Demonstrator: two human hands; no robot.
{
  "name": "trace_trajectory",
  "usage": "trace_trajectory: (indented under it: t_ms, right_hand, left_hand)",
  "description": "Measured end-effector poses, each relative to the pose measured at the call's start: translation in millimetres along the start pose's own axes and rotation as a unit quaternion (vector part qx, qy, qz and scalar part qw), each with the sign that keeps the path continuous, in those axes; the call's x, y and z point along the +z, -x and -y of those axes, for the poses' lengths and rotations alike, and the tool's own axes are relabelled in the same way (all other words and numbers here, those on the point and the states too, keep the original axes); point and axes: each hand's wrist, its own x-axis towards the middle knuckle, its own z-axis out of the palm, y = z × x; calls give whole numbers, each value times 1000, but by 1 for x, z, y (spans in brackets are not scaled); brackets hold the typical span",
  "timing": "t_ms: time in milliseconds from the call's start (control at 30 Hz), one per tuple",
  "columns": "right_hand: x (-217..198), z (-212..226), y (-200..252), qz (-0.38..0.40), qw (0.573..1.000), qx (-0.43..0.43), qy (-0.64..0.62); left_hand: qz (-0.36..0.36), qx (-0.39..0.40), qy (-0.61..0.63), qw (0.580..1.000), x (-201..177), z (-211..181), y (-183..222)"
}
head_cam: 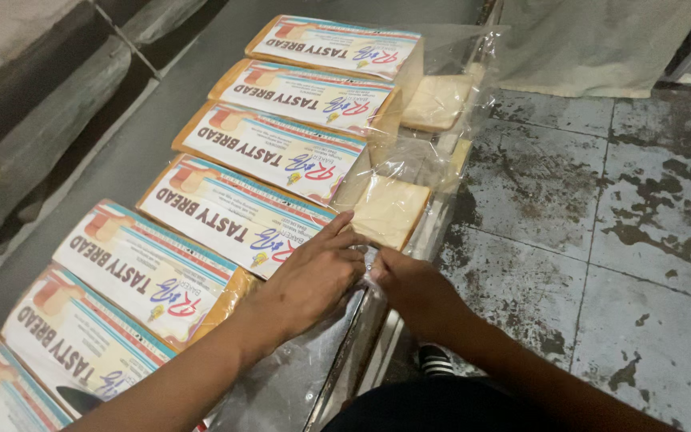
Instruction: The person wraps sliced bread in clear plastic bags and seals them with red tape. They work along a metal table, handling each loaf individually, folding the plastic, and applying tape to close the package.
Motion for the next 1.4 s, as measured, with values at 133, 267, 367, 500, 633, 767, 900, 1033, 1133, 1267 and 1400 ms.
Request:
trace_trajectory:
  t_ms: [133, 267, 367, 500, 633, 767, 900, 1033, 1133, 1267, 1400]
  right_hand:
    - [1, 24, 11, 25, 984, -53, 171]
    - [-2, 28, 6, 40, 990, -40, 128]
    - [-5, 18, 8, 62, 993, -29, 100]
    - [3, 8, 7, -30, 994, -98, 41]
    - [6, -6, -4, 153, 824, 246, -487]
    - [-5, -18, -8, 267, 636, 282, -667]
    - [-12, -9, -8, 281, 710, 263, -590]
    - [-8, 11, -1, 26, 998, -49, -38]
    - [-5, 21, 3, -86, 953, -249, 152]
    - [-6, 21, 3, 9, 959, -141, 246]
    - [-4, 16, 6, 34, 982, -28, 183]
  left_hand:
    - [3, -5, 23, 1000, 3, 1, -5]
    - [2, -22, 27, 999, 3, 1, -3]
    - [-17, -10, 58, 998, 3, 1, -5]
    - [3, -8, 46, 999, 2, 3, -3]
    - [-7, -2, 40, 999, 5, 5, -1]
    - [-62, 26, 31, 997, 7, 5, 3]
    - [-43, 31, -15, 998, 6, 5, 4]
    - [-50, 0, 41, 998, 5, 4, 3]
    - [-38, -16, 56, 998, 3, 3, 1]
    - [-40, -37, 52, 997, 5, 3, 1]
    - [-47, -17, 83, 995, 8, 5, -1]
